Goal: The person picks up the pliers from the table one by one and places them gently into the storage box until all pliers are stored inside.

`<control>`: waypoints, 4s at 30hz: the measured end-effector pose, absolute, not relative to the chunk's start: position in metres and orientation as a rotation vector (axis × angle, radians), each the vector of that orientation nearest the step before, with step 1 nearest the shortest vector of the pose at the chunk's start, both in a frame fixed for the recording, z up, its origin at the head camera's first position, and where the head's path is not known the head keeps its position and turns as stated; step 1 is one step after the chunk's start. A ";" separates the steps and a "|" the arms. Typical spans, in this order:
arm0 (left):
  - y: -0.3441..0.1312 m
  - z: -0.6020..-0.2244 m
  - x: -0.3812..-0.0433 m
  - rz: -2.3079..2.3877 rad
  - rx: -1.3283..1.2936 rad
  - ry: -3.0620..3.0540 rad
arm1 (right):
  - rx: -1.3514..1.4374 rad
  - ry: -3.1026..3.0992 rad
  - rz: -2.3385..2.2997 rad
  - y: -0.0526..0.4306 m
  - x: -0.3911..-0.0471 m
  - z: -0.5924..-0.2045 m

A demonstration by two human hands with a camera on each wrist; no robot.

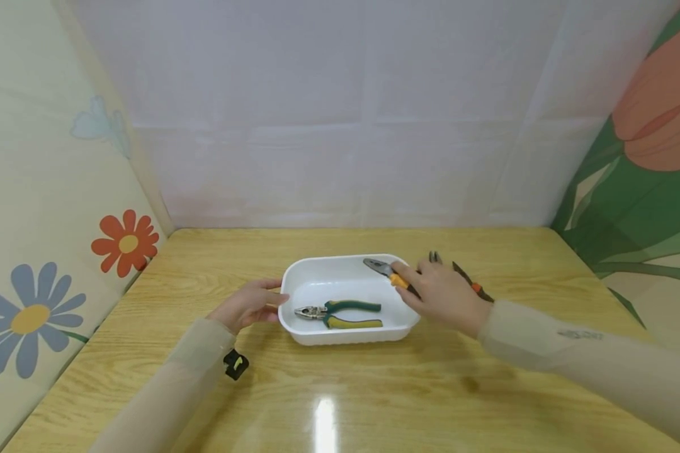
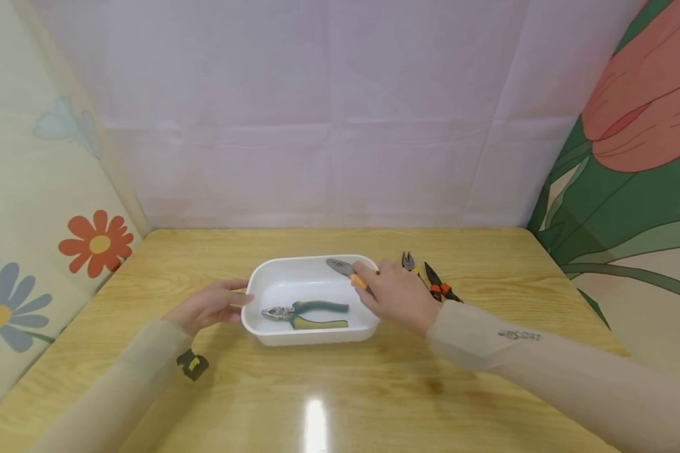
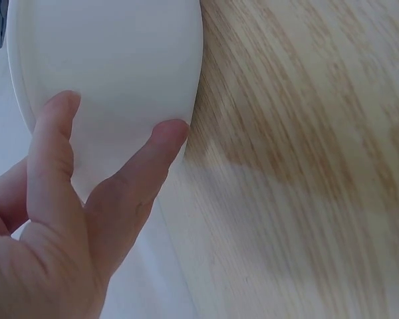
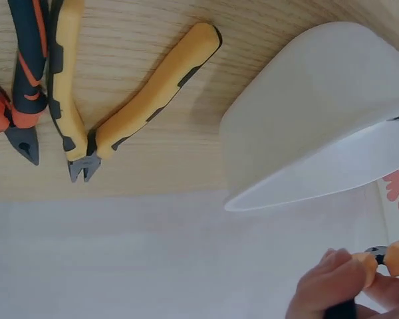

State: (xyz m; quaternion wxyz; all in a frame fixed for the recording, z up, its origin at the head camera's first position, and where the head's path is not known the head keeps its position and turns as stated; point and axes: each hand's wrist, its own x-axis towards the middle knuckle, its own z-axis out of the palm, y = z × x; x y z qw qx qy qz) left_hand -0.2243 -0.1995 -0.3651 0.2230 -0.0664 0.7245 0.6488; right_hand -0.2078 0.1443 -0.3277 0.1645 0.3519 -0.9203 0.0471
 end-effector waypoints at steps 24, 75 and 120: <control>-0.199 -0.364 -0.227 1.743 -0.247 2.030 | 1.174 -2.562 -0.053 0.098 -0.216 -0.326; -0.199 -0.367 -0.228 1.782 -0.233 2.007 | 1.587 -2.675 -0.155 0.028 -0.283 -0.334; -0.197 -0.364 -0.229 1.761 -0.282 2.014 | 1.519 -2.749 -0.527 0.019 -0.296 -0.375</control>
